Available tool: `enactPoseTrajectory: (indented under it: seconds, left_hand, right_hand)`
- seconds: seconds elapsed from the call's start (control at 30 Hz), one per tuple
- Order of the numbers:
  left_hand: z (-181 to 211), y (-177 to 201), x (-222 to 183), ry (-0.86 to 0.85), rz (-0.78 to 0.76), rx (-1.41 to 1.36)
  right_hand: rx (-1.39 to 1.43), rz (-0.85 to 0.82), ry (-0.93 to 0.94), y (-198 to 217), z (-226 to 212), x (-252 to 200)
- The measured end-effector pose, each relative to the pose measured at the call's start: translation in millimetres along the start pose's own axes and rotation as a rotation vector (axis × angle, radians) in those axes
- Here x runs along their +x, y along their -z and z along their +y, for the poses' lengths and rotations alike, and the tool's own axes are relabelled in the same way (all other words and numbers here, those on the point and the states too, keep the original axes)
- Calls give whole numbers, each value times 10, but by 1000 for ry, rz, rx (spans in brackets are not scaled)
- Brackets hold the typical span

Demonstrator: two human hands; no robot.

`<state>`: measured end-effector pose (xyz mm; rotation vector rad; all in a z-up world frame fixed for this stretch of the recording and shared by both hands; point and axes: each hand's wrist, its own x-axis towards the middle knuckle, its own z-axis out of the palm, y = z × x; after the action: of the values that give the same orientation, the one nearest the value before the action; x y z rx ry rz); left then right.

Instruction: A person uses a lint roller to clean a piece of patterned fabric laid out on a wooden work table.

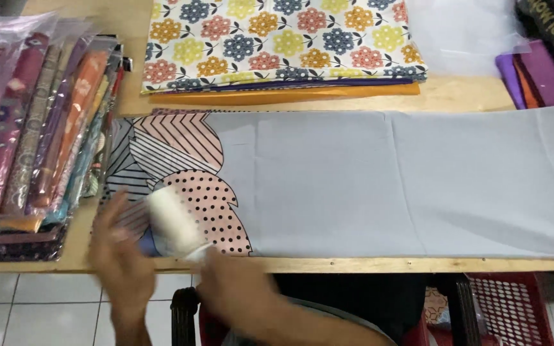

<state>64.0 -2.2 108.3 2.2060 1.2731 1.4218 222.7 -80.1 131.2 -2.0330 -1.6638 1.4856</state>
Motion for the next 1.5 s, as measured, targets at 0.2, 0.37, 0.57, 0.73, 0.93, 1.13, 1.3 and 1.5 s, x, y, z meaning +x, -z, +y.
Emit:
enactPoseTrajectory:
  seconds: [0.2,0.37,0.57,0.73,0.93,1.13,1.3,1.5]
  left_hand:
    - [-50,-335,146,164,-788,435]
    - [-221,-140,161,342,-817,504]
    - [-450,146,-26,390,-689,555]
    - [-535,320,-246,323,-493,424]
    - [-537,413,-444,180,-274,434]
    - [-84,244,-201,-23,26,389]
    - [94,-236,28,17,-307,123]
    - [-108,-347,32,120,-920,461]
  right_hand:
    - [194,683,-507,1033,1751,-558]
    - [-182,1046,-635,1520,2514,-853]
    - [-122,900,-604,1568,1904,-236]
    - [-286,698,-363,854,959,808]
    - [-484,575,41,-318,-566,1303]
    - [-223,377,270,-310,-696,1114]
    - [-34,244,36,403,380,407]
    - [167,763,-540,1124,1729,-852]
